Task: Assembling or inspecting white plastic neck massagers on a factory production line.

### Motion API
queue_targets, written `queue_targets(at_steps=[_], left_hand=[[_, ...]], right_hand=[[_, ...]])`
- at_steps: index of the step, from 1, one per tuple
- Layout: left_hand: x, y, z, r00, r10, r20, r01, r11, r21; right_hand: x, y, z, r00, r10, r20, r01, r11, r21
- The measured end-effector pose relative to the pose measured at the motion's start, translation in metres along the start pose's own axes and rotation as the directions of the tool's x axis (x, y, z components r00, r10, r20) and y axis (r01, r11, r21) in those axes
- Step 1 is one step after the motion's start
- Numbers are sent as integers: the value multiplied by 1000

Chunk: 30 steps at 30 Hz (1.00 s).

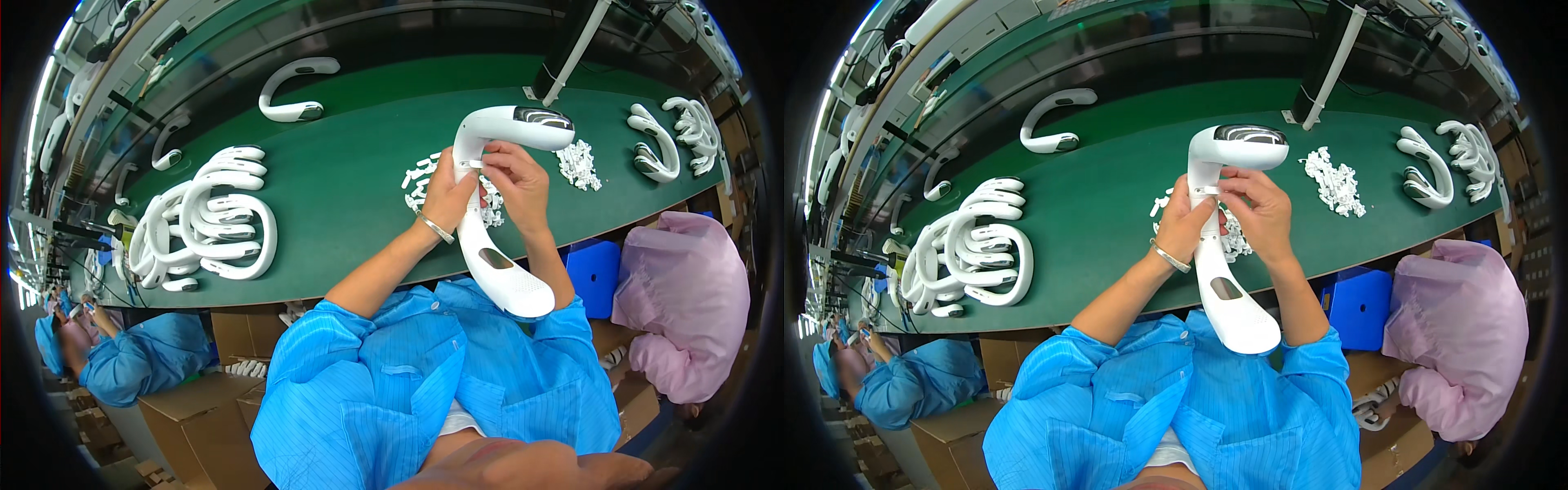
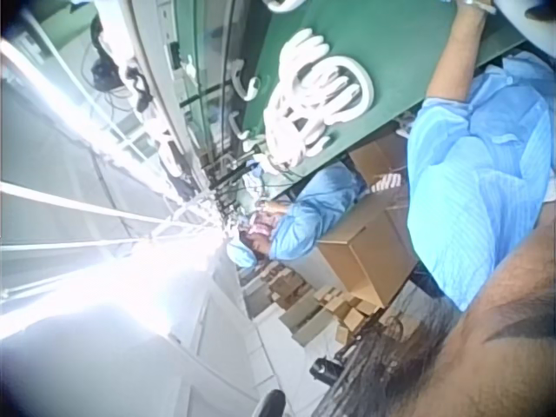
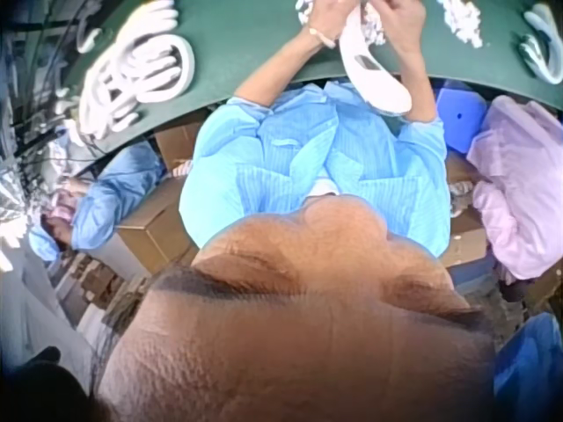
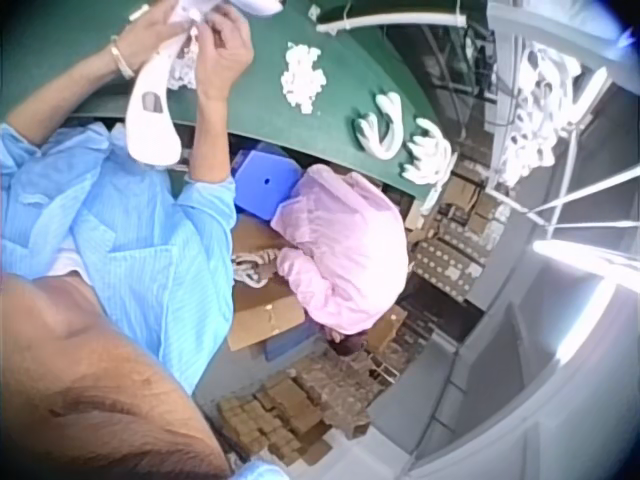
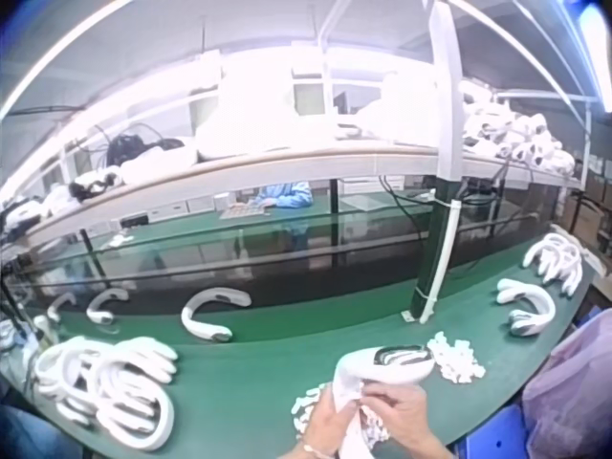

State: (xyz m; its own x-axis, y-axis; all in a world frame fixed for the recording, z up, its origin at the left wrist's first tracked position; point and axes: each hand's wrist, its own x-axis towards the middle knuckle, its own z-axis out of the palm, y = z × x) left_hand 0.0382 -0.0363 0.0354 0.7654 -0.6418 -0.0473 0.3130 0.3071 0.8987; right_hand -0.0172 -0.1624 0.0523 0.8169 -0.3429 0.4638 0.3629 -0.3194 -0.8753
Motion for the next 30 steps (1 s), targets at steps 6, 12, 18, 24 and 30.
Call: queue_targets(at_steps=[6,12,18,24,30], left_hand=[[3,-5,-3,1000,23,-17,-24,1000,-6],[6,-11,-6,998,39,-58,-39,999,-14],[4,-14,0,990,105,-91,-104,994,18],[-3,-13,7,972,224,-70,-218,973,74],[-9,-14,-3,977,202,65,-205,978,44]], right_hand=[[0,-9,0,995,-64,79,80,971,-225],[-6,1,-3,992,75,106,-73,997,-20],[-3,-9,8,954,294,51,-285,846,450],[-12,3,19,943,330,-43,-299,897,325],[-9,5,13,942,333,39,-325,875,360]])
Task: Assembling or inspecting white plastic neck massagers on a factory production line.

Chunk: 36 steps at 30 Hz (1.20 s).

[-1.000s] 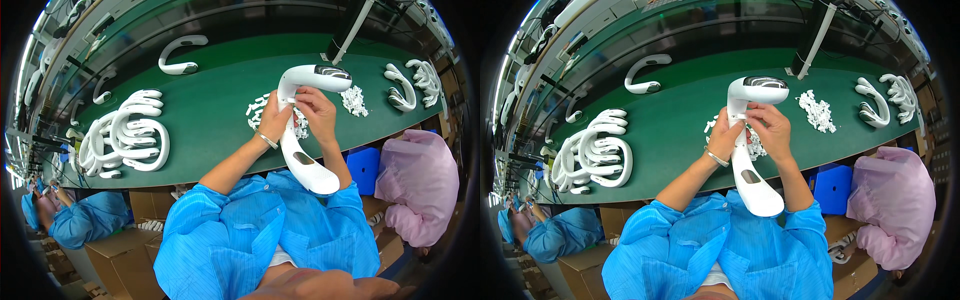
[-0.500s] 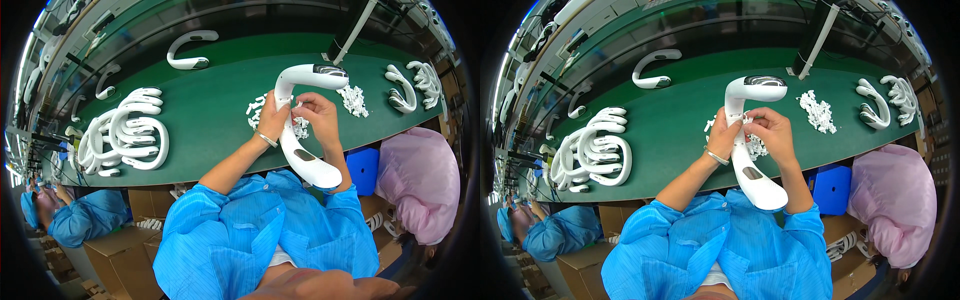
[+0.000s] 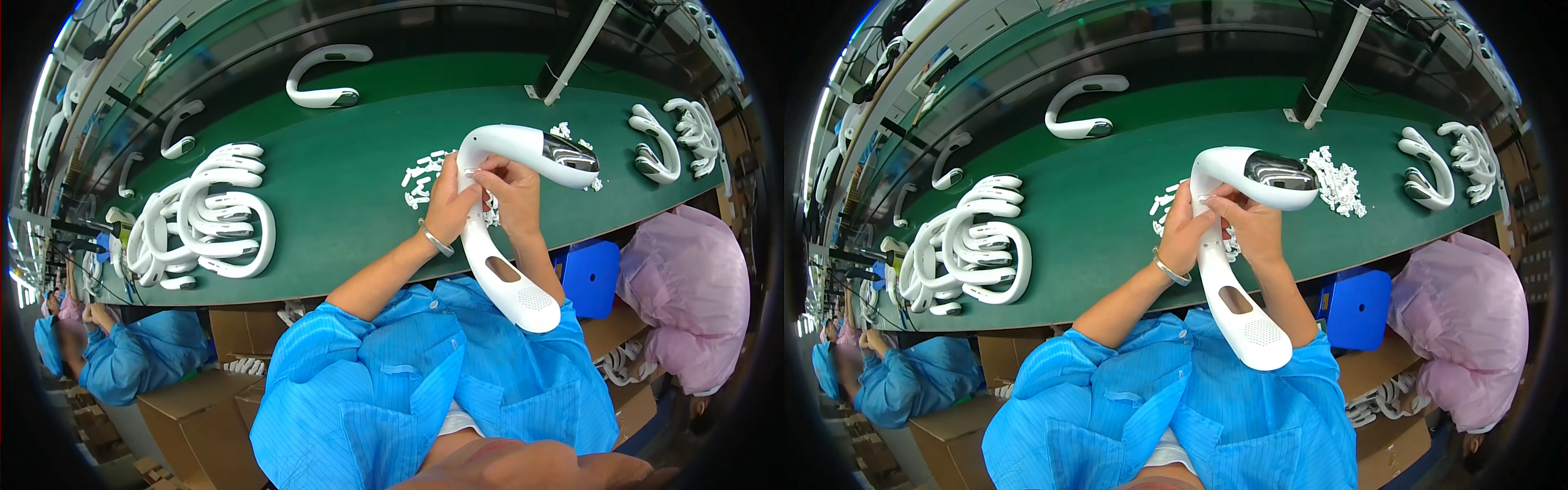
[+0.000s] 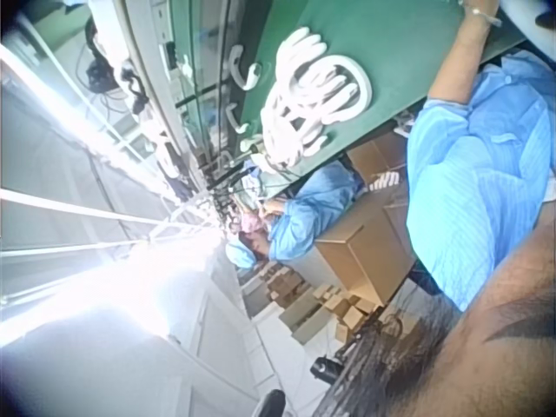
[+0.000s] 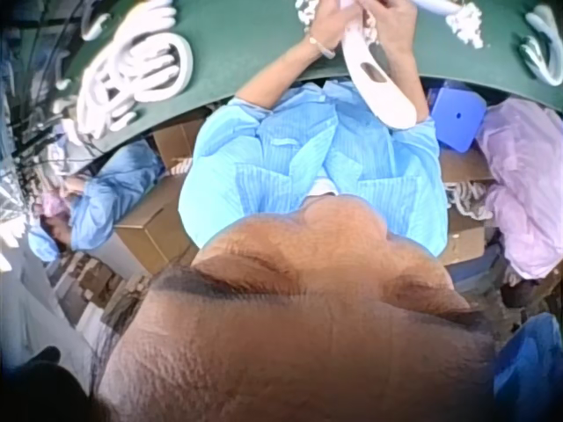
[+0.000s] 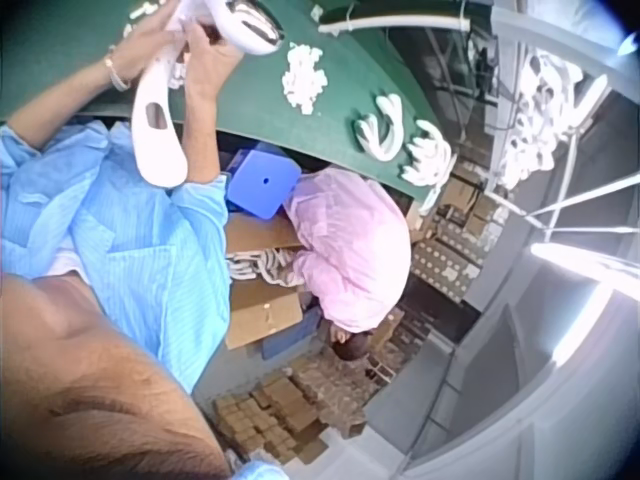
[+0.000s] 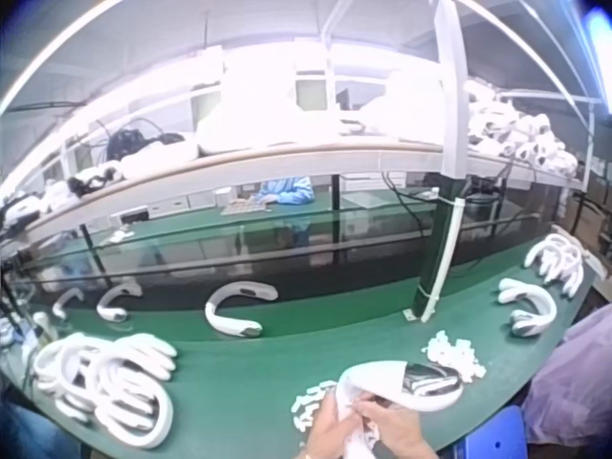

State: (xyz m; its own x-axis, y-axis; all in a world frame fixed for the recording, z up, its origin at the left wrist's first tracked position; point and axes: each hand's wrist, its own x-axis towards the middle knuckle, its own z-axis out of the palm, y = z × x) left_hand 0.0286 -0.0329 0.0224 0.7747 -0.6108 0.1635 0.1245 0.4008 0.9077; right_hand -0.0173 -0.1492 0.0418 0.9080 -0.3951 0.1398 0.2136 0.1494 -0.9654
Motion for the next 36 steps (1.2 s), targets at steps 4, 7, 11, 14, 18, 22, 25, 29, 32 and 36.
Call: queue_targets(at_steps=[4,7,11,14,18,22,25,29,32,36], left_hand=[[-2,-2,-1,1000,25,-5,-25,999,-34],[-7,3,1,999,-19,47,18,1000,23],[-9,11,6,971,239,21,-236,935,264],[-4,0,4,957,289,28,-283,903,323],[16,-11,-6,994,99,-42,-87,972,217],[30,0,-13,975,-178,-135,161,979,-127],[33,4,-42,932,-286,-222,222,935,-275],[30,9,-57,914,-308,-265,290,951,-105],[24,-3,-64,944,-315,-100,292,936,-195],[23,-9,-50,961,-254,-108,203,916,-347]], right_hand=[[1,-1,-3,1000,-11,9,11,1000,22],[-3,4,-16,994,111,6,-111,992,-61],[1,0,-18,997,14,73,-10,998,-54],[-1,23,-31,994,113,15,-113,978,177],[29,42,-33,998,31,47,-24,990,-139],[58,8,-44,995,-36,95,73,906,-418],[53,-1,-75,966,110,234,154,483,-862],[38,38,-96,870,-28,493,474,325,-818],[36,39,-93,874,51,484,439,346,-829],[38,37,-94,868,66,492,445,337,-830]])
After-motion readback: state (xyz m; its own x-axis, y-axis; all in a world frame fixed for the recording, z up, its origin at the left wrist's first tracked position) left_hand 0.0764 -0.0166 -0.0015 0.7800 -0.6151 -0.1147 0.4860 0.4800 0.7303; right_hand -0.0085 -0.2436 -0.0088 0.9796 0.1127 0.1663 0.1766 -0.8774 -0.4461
